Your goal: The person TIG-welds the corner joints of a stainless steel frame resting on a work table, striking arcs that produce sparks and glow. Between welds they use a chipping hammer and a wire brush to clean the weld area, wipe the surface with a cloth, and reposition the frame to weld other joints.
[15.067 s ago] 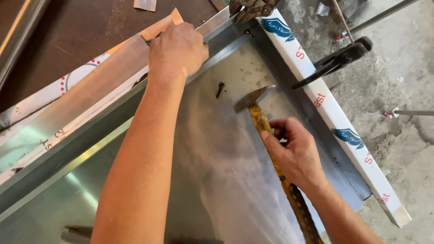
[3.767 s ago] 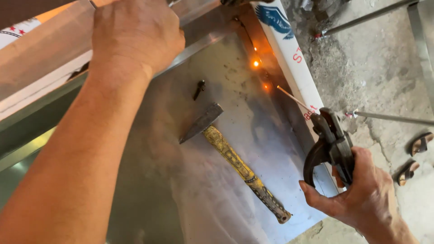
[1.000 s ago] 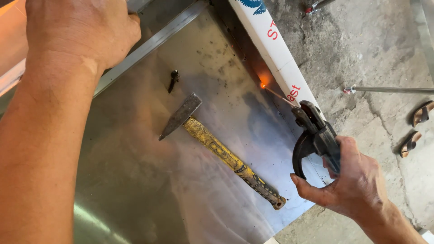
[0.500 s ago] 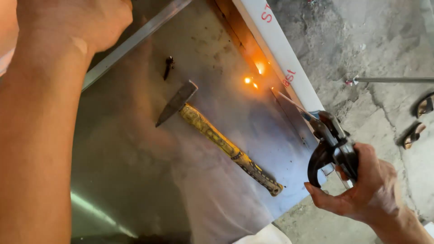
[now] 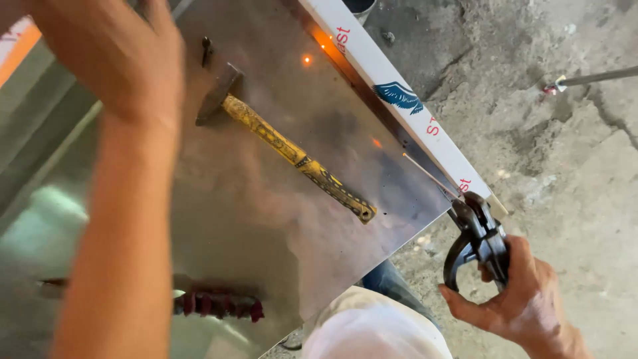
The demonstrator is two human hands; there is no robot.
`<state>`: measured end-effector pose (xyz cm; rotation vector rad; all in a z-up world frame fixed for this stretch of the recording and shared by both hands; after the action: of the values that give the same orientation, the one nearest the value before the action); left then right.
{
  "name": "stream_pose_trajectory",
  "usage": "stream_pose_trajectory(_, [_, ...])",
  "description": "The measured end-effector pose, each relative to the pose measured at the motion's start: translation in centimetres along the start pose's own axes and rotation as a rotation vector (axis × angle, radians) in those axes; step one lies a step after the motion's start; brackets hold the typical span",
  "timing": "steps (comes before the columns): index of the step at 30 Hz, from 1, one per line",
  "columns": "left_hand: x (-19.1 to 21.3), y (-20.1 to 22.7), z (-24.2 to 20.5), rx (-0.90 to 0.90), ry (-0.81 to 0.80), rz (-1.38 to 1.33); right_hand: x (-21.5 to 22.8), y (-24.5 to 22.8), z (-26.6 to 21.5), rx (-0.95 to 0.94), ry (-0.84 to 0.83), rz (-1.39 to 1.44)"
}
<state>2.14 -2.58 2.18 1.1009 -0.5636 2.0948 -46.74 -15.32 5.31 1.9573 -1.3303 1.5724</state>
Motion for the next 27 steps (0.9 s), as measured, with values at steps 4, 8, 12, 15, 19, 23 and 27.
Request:
stream_pose_trajectory(4, [4.4,14.2,-8.8,-0.191,-0.266,-0.461,-0.2,-0.4,-1.8,0.075,0.132,0.252])
stream_pose_trajectory(8, [2.2,21.4,-13.2,-0.302,-0.488,-0.502,-0.9,-1.0,-2.6,-0.017,0.168,0.345])
stream_pose_trajectory(12, [1.2,22.2,-12.5,-0.277,-0.484,-0.52,-1.7,-2.1,-2.6,-0.041,0.204,0.377])
stream_pose_trajectory(15, [3.0,21.5,-12.5,-0.269,-0.386,-0.614,-2.4,-3.7,-1.9,-0.108,0.2,0.37])
stream_pose_trajectory(19, [6.0,19.4,-14.8,0.121,-0.485,-1.128,-3.5,-5.7,0.2,-0.128,0.164,0.323])
stream_pose_trajectory(23, [8.7,19.0,-15.2,0.173,-0.612,-1.458,-4.3,-7.0,2.5,-0.163,0.149,0.344])
stream_pose_trajectory(27, [8.2,19.1,-15.9,0.177,-0.662,-1.548,-5.1,-7.9,3.8,-0.224,0.168,0.329])
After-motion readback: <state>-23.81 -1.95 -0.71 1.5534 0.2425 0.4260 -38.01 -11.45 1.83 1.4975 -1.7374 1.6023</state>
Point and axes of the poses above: each hand's wrist, its own z-axis towards the middle knuckle, its own x-axis out of the back of the hand, y = z × x, the point moved 4 cm from there along z, towards the middle knuckle, and after that the axes turned 2 degrees about -z, right-handed, at the moved point
